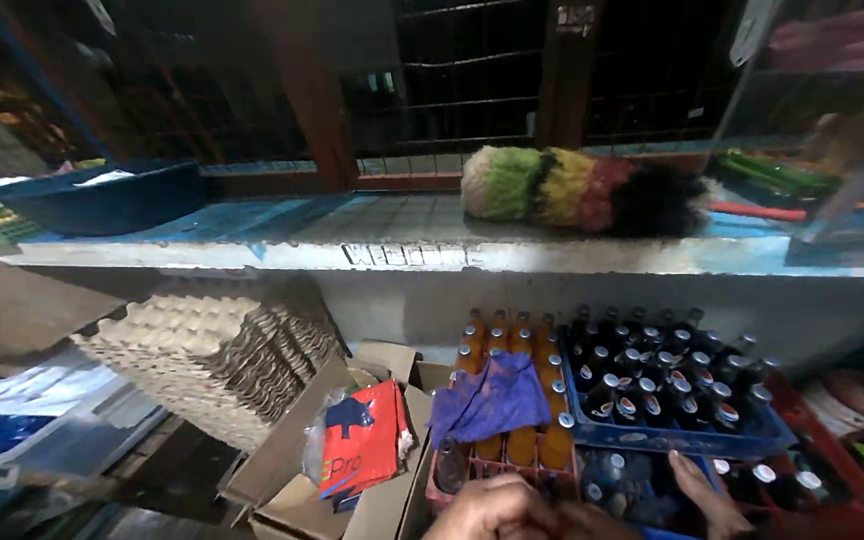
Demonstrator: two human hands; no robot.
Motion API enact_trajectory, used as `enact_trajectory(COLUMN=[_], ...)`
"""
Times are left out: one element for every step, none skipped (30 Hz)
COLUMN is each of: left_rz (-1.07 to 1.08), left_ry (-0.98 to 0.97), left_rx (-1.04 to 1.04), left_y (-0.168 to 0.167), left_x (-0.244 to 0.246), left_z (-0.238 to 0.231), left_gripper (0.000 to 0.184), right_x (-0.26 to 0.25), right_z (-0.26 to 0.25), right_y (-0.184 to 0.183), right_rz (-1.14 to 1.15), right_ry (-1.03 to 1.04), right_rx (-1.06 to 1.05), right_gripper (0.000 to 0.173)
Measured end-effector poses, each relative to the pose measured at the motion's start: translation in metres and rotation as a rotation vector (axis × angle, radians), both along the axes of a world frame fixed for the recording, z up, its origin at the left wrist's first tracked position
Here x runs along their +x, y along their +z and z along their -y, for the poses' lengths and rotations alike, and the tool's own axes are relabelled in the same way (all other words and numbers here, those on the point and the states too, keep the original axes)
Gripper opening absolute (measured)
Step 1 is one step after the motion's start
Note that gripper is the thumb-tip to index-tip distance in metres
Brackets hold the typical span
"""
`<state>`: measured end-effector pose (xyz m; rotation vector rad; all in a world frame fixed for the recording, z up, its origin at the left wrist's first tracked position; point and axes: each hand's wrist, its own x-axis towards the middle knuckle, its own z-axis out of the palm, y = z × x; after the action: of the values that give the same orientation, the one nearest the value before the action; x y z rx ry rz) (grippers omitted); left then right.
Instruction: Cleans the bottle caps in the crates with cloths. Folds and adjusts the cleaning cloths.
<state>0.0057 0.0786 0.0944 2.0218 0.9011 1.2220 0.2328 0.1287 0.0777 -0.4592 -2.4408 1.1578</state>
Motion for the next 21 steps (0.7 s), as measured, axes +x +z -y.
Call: enact_trajectory(left_rz=[0.018, 0.034, 0.053, 0.076, 0.107, 0.139, 0.164, 0.179, 0.187, 0.191, 0.189, 0.18, 0.168, 0.157, 0.142, 0.124, 0.102, 0.077, 0.056, 0.04, 0.026], left_ry=[-0.003, 0.0, 0.003, 0.002, -0.002, -0.013, -0.027, -0.041, -0.051, -0.058, -0.063, -0.068, -0.071, -0.077, -0.088, -0.106, -0.124, -0.142, -0.156, -0.164, -0.16], left_rx=[0.013, 0.02, 0.017, 0.008, -0.005, -0.023, -0.041, -0.053, -0.06, -0.061, -0.057, -0.052, -0.049, -0.051, -0.053, -0.05, -0.047, -0.045, -0.044, -0.043, -0.04], left_y=[-0.001, -0.002, -0.003, -0.004, -0.003, -0.003, -0.002, -0.001, 0.0, 0.001, 0.002, 0.004, 0.006, 0.008, 0.011, 0.014, 0.017, 0.019, 0.022, 0.023, 0.025], left_x=[-0.004, -0.007, -0.01, -0.013, -0.016, -0.017, -0.017, -0.017, -0.017, -0.016, -0.015, -0.015, -0.014, -0.013, -0.013, -0.013, -0.012, -0.012, -0.012, -0.013, -0.013], left_z=[-0.002, -0.004, -0.005, -0.006, -0.006, -0.007, -0.008, -0.009, -0.011, -0.012, -0.014, -0.016, -0.018, -0.02, -0.022, -0.023, -0.025, -0.026, -0.027, -0.027, -0.028], left_gripper=[0.012, 0.013, 0.013, 0.013, 0.013, 0.013, 0.013, 0.013, 0.013, 0.013, 0.013, 0.013, 0.013, 0.014, 0.014, 0.014, 0.015, 0.015, 0.016, 0.016, 0.016], right_x=[0.0, 0.002, 0.004, 0.008, 0.011, 0.015, 0.018, 0.021, 0.022, 0.022, 0.021, 0.021, 0.02, 0.02, 0.019, 0.018, 0.018, 0.017, 0.017, 0.017, 0.017], right_z=[-0.002, -0.004, -0.007, -0.01, -0.013, -0.017, -0.019, -0.021, -0.023, -0.024, -0.025, -0.025, -0.025, -0.025, -0.026, -0.026, -0.028, -0.03, -0.033, -0.035, -0.038], right_y=[0.004, 0.008, 0.012, 0.017, 0.022, 0.024, 0.025, 0.026, 0.026, 0.024, 0.023, 0.021, 0.02, 0.019, 0.018, 0.017, 0.017, 0.017, 0.017, 0.019, 0.02], right_rz=[-0.032, -0.062, -0.083, -0.097, -0.105, -0.111, -0.116, -0.122, -0.129, -0.137, -0.148, -0.165, -0.183, -0.2, -0.216, -0.236, -0.262, -0.284, -0.29, -0.283, -0.287], right_ry=[-0.033, -0.068, -0.1, -0.12, -0.133, -0.143, -0.155, -0.167, -0.177, -0.181, -0.173, -0.155, -0.129, -0.107, -0.097, -0.093, -0.084, -0.068, -0.047, -0.024, 0.008], right_rx=[0.027, 0.06, 0.087, 0.11, 0.124, 0.138, 0.145, 0.153, 0.159, 0.158, 0.136, 0.091, 0.028, -0.056, -0.153, -0.256, -0.354, -0.442, -0.513, -0.552, -0.573], right_gripper=[0.015, 0.011, 0.008, 0.006, 0.005, 0.005, 0.006, 0.007, 0.007, 0.007, 0.007, 0.006, 0.006, 0.008, 0.012, 0.015, 0.017, 0.018, 0.017, 0.016, 0.016])
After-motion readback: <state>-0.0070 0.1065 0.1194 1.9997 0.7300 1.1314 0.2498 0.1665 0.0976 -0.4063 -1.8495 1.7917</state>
